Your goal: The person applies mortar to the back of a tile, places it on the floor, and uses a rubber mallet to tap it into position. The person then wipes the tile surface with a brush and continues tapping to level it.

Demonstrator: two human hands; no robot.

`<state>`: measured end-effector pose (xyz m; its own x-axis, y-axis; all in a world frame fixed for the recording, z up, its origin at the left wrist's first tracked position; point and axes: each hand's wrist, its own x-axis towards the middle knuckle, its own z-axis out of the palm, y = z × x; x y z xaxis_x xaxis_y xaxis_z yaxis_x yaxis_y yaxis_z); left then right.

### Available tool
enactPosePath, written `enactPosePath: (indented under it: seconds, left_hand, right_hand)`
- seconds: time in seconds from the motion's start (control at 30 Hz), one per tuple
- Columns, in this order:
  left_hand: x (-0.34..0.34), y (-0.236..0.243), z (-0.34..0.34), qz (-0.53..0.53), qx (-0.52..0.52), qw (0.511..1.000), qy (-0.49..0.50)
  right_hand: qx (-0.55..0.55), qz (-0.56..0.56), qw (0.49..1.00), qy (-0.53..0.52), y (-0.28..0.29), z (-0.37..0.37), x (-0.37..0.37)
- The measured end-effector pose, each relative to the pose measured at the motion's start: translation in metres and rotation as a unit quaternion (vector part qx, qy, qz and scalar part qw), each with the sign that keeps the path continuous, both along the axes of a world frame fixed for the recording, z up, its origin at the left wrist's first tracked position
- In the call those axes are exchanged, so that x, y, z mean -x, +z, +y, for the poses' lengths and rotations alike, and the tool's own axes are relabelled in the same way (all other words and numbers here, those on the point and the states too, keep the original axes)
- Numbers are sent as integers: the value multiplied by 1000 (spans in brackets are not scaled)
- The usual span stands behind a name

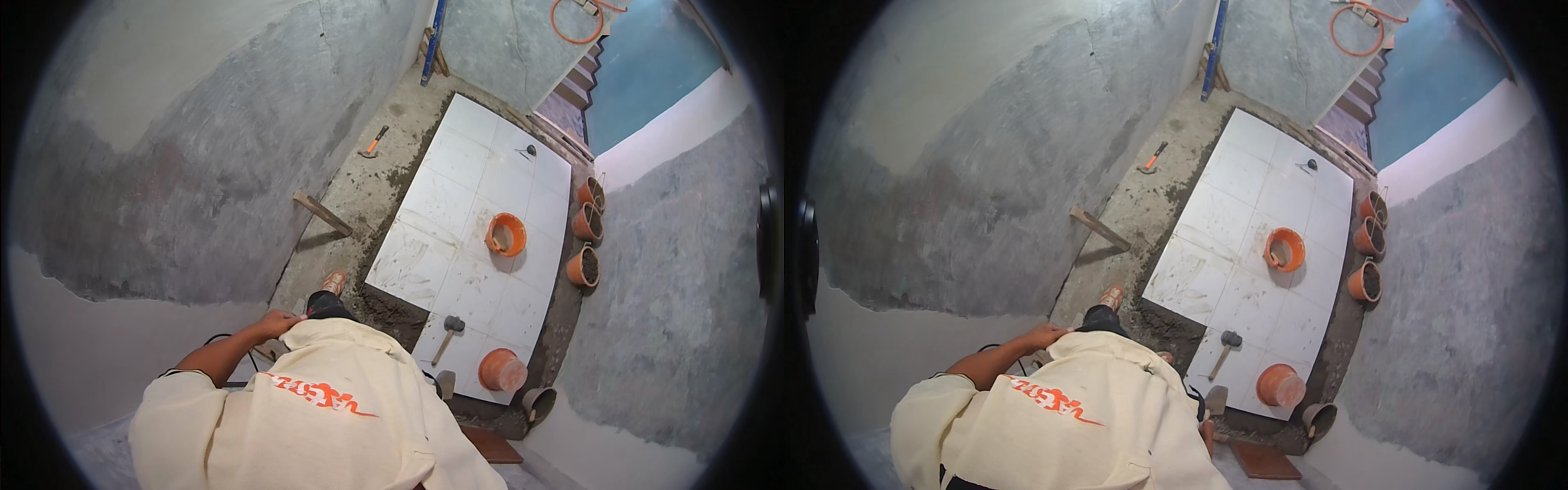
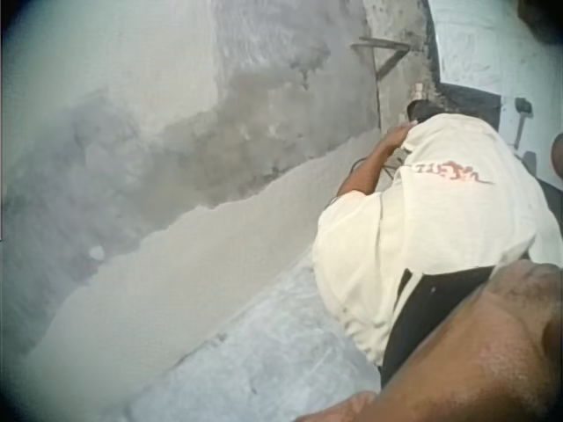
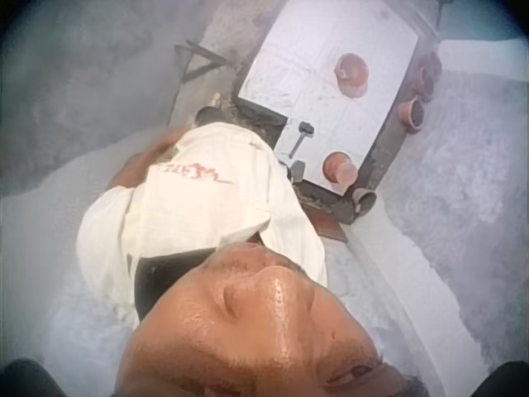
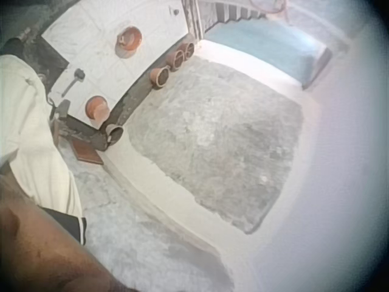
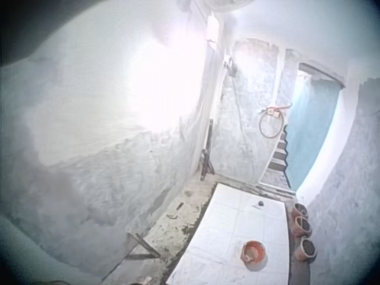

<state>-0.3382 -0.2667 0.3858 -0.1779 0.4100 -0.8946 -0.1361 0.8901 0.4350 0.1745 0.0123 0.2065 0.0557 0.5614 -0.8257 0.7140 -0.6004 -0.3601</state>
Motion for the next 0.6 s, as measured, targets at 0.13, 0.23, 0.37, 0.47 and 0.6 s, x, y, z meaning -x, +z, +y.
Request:
enactPosePath:
  seconds: [0.13,0.23,0.37,0.47,0.6]
  left_hand:
    - [-2,-18,-47,-108,125,971,172]
    - [-30,-120,-128,-208,114,941,240]
    - [-49,-132,-123,-197,112,940,254]
    - [-39,-135,-116,-160,102,952,240]
    - [-20,-140,-91,-102,68,969,213]
  right_hand:
    - [1,-1,1000,4,5,-1,14]
    - [7,6,1000,10,6,-5,32]
    - [1,-10,1000,9,13,-6,32]
    - [2,-12,1000,14,16,-10,39]
    - [-2,-14,1000,16,20,-13,47]
